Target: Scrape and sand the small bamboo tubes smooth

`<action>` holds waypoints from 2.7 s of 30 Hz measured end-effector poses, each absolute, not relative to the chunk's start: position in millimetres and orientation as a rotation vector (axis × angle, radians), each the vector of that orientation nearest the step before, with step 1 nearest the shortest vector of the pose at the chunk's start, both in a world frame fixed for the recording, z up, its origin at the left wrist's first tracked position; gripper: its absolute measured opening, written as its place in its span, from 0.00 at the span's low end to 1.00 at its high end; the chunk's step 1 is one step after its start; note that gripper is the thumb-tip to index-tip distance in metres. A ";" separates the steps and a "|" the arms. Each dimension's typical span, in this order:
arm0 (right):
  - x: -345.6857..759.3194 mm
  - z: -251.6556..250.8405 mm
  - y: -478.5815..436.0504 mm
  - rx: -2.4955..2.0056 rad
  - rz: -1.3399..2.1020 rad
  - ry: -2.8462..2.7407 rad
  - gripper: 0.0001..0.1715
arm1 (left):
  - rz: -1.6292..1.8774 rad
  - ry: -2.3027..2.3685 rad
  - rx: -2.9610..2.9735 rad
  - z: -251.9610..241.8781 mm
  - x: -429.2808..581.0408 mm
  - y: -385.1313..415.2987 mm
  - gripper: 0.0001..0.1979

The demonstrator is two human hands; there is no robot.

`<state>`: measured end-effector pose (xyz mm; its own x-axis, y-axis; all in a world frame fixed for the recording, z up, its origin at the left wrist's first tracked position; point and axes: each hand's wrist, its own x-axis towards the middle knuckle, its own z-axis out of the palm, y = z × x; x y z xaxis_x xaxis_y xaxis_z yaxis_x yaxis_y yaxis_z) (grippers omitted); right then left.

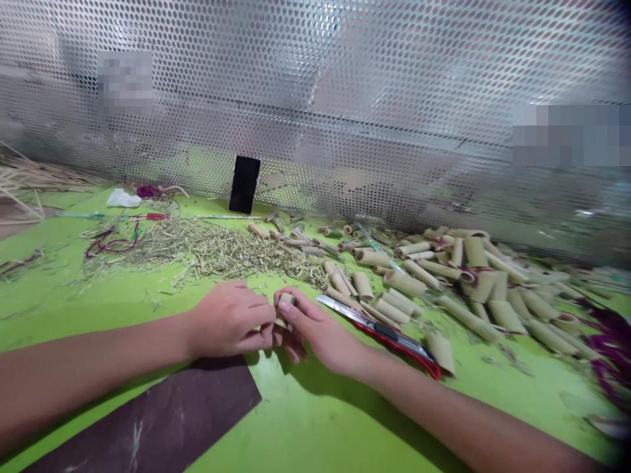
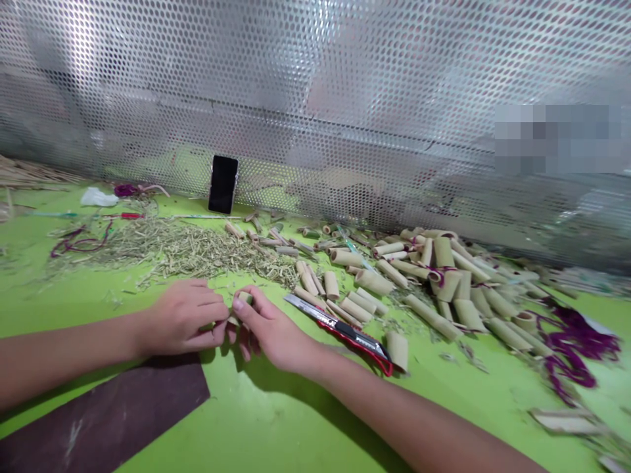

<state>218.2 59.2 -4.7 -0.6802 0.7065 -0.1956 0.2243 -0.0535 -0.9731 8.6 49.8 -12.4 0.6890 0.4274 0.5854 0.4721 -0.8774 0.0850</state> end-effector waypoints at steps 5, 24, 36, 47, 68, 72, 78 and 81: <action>217.9 0.5 59.0 -0.984 1.784 -1.890 0.28 | -0.977 -0.780 -2.829 -12.9 7.7 51.7 0.13; 226.4 -11.7 66.3 -0.871 1.965 -1.708 0.25 | -0.725 -1.054 -2.738 -15.7 -13.7 73.7 0.19; 220.3 -7.8 55.3 -0.970 1.804 -1.785 0.32 | -0.632 -0.835 -2.918 -8.9 6.9 48.2 0.17; 219.3 -11.9 55.8 -0.977 1.760 -1.841 0.30 | -0.749 -0.849 -2.891 -12.8 6.6 52.9 0.09; 220.5 -7.3 55.6 -0.947 1.773 -1.812 0.29 | -0.628 -0.802 -2.911 -9.5 2.7 53.4 0.15; 220.9 -5.8 54.8 -0.961 1.781 -1.839 0.28 | -0.635 -0.798 -2.970 -11.1 1.7 54.4 0.11; 220.7 -2.3 54.3 -0.980 1.816 -1.860 0.30 | -0.729 -0.756 -2.978 -13.7 3.2 55.5 0.09; 220.2 -1.5 54.6 -0.974 1.842 -1.871 0.31 | -0.856 -0.765 -2.975 -14.3 5.8 53.6 0.10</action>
